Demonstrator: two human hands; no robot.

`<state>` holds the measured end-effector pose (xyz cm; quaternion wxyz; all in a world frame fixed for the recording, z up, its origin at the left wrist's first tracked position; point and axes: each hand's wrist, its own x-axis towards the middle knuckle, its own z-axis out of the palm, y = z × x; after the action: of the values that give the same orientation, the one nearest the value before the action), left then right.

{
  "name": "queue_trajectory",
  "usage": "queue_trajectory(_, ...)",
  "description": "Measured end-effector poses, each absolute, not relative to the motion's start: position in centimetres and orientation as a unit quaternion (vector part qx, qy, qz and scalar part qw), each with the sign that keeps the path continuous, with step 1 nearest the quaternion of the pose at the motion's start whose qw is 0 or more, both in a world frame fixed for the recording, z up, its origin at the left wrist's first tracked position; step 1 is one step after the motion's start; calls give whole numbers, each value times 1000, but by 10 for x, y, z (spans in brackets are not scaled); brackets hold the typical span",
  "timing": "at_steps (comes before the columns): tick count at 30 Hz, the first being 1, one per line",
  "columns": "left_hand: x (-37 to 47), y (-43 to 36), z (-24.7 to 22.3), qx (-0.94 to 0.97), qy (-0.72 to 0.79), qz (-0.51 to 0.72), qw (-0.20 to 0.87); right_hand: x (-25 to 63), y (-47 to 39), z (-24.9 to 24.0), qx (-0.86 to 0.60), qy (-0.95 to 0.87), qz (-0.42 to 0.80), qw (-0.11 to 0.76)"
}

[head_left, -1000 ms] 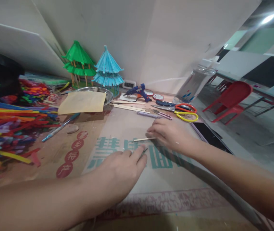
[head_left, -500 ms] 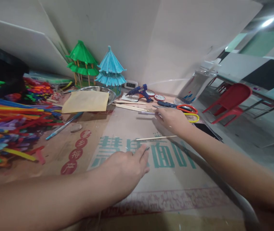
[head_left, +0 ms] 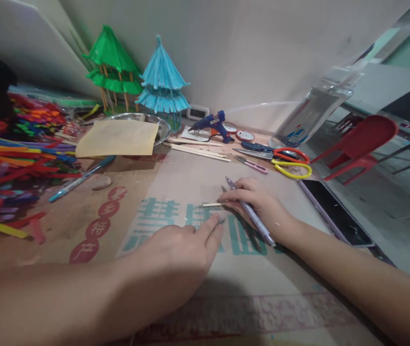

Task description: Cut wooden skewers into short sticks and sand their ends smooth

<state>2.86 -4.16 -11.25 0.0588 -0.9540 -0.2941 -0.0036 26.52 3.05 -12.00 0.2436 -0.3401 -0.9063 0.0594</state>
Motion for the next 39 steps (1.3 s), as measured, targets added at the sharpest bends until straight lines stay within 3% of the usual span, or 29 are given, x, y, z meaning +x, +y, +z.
queue_trajectory(12,26,-39,-112,-948,-315,-24,20,262,26,-115,-335,-907,146,209)
queue_trajectory(22,21,-29,-108,-949,-309,-62,16,261,27,-117,-333,-908,147,205)
queue_trajectory(27,7,23,-108,-881,-461,-103,26,262,27,-112,-354,-900,161,197)
queue_trajectory(29,4,23,-106,-870,-488,-51,-35,265,30,-113,-390,-883,155,212)
queue_trajectory(34,-3,-26,-81,-928,-275,42,-247,273,38,-122,-429,-863,127,234)
queue_trajectory(39,5,-37,-81,-956,-212,-80,-185,270,38,-127,-420,-874,79,231)
